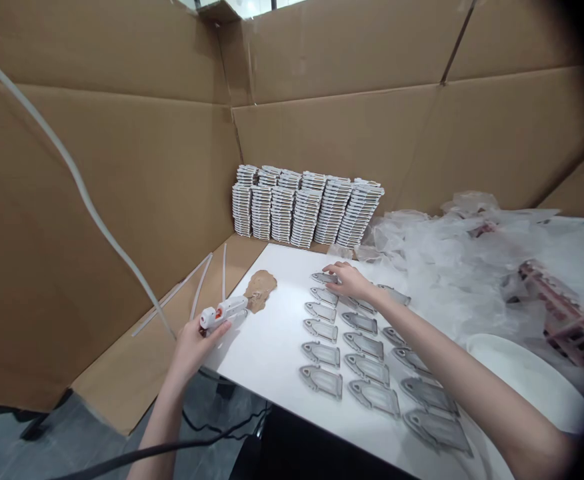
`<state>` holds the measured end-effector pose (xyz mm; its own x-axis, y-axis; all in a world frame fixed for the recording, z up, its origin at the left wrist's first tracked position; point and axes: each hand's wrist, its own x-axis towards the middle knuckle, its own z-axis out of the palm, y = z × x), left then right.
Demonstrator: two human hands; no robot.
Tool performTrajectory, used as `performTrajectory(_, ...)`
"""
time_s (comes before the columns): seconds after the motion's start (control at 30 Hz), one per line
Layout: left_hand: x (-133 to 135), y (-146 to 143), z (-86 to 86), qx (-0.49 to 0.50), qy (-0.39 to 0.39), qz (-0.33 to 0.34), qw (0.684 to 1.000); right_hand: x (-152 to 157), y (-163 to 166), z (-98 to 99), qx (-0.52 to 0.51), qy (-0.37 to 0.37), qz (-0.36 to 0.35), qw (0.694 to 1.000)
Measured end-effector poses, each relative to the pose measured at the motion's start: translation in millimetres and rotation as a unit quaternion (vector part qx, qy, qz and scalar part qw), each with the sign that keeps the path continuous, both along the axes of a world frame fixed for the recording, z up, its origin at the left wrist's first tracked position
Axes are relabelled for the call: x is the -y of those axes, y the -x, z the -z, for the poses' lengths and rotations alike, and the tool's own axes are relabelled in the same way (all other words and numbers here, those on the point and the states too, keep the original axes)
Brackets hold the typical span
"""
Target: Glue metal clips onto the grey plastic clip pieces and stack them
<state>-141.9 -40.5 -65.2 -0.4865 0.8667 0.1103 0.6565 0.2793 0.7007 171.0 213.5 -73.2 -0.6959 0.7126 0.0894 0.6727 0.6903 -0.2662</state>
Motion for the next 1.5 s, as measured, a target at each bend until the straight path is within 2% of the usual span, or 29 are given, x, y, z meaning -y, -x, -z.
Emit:
performTrajectory(0.27,2.8,1.9,1.0,-0.041,0.033,-0.006,0.999,-0.7,-5.3,0.8,-0.001,-0.007,-0.008,1.000)
performTrajectory(0.53,16.5,-5.1,-7.0,-0.083,0.023,0.001,0.996,3.0,-7.4,-1.5,-0.008,-0.001,-0.011,1.000)
performTrajectory(0.7,26.1,-7.7,-11.9,-0.070,0.010,-0.001,0.998,6.4,-10.8,-3.4,-0.015,-0.004,-0.014,1.000)
performTrajectory(0.9,52.8,-11.4,-28.1,-0.081,-0.038,-0.070,0.994,18.1,-20.8,-18.5,-0.028,-0.005,0.003,1.000)
performTrajectory(0.97,64.7,-18.4,-38.6,-0.100,-0.101,-0.130,0.981,29.0,-26.7,-27.2,-0.041,-0.012,0.005,0.999)
performTrajectory(1.03,72.3,-27.5,-47.9,-0.095,-0.180,-0.153,0.967,47.0,-33.1,-36.1,-0.059,-0.020,0.005,0.998)
performTrajectory(1.1,71.4,-37.3,-52.6,-0.067,-0.214,-0.109,0.968,73.2,-38.2,-43.0,-0.080,-0.022,-0.001,0.997)
performTrajectory(1.17,60.0,-47.5,-50.5,-0.030,-0.215,-0.015,0.976,105.9,-40.6,-46.0,-0.096,-0.016,-0.020,0.995)
performTrajectory(1.3,18.4,-72.5,-27.2,0.010,-0.159,0.171,0.972,170.9,-37.6,-39.3,-0.092,0.013,-0.079,0.992)
performTrajectory(1.33,8.4,-79.2,-19.2,0.020,-0.138,0.197,0.970,183.1,-36.2,-35.8,-0.084,0.015,-0.081,0.993)
performTrajectory(1.4,-7.2,-90.5,-3.4,0.051,-0.131,0.209,0.968,200.1,-33.2,-28.0,-0.061,0.011,-0.075,0.995)
performTrajectory(1.5,-17.6,-97.7,14.8,0.110,-0.130,0.237,0.957,211.1,-28.6,-15.9,-0.037,-0.005,-0.063,0.997)
